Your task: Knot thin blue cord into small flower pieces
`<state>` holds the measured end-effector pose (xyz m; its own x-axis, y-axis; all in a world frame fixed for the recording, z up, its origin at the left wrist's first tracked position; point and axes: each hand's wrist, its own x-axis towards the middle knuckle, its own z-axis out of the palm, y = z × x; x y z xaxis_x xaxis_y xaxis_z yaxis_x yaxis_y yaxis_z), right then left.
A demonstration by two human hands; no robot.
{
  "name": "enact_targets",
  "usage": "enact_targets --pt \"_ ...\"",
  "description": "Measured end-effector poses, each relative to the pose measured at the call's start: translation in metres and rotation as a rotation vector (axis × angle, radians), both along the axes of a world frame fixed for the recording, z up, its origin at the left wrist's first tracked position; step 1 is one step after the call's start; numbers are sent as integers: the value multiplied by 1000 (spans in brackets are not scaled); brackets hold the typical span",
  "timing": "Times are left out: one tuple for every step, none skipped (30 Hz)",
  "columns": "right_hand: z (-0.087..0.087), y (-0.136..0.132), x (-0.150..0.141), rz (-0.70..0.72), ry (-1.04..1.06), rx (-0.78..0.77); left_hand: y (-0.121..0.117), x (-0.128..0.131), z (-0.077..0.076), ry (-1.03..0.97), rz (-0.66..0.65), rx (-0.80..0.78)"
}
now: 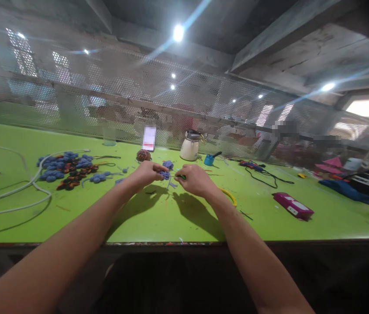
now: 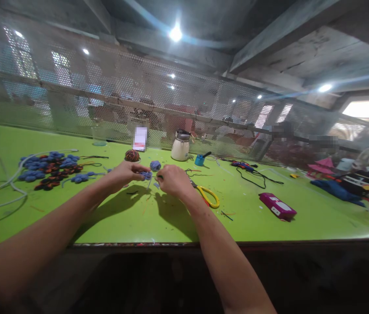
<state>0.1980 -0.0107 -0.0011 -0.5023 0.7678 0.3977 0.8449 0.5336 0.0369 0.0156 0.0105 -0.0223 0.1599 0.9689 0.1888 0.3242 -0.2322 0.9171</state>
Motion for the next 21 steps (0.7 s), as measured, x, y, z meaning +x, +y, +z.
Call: enact_targets --pt "0 0 0 -3 1 1 1 0 -1 -13 -8 0" --pt "0 -1 0 0 8 -1 2 -1 -1 -26 -16 -2" --pt "0 0 0 9 24 -8 2 -1 -1 -36 -19 -8" --pt "0 0 1 27 53 -23 1 -2 0 -40 -13 -19" --pt "0 1 2 57 98 -50 0 -2 1 -40 1 -33" --pt "0 3 3 95 156 -91 -1 -3 2 -37 15 -47" --pt "-1 5 5 136 218 -144 -2 -4 3 -35 21 -57" --pt "-1 6 6 172 276 -200 -3 -4 3 -37 15 -61" --pt "-1 8 7 200 323 -251 -3 -5 4 -44 -1 -60" --pt "-2 10 9 217 354 -294 -3 -5 4 -55 -22 -56" --pt "-2 11 10 226 371 -325 -3 -6 4 -67 -48 -49" --pt "-2 12 11 227 382 -341 -3 -6 3 -80 -70 -43" --pt "-1 13 12 224 388 -347 -2 -6 3 -90 -85 -41" --pt "-1 14 13 217 394 -347 -1 -6 2 -97 -93 -41" --pt "0 14 14 209 397 -342 -1 -6 2 -101 -96 -41" --pt "1 14 15 200 397 -336 -1 -7 2 -100 -96 -41" --pt "2 15 16 192 394 -330 0 -7 1 -99 -90 -42" --pt "3 15 16 186 388 -325 0 -7 1 -95 -84 -44" --pt "3 15 17 183 380 -319 0 -7 1 -93 -80 -43" --pt "3 15 17 182 369 -313 0 -7 2 -92 -78 -41" --pt "2 15 16 181 355 -302 0 -7 2 -91 -77 -41"
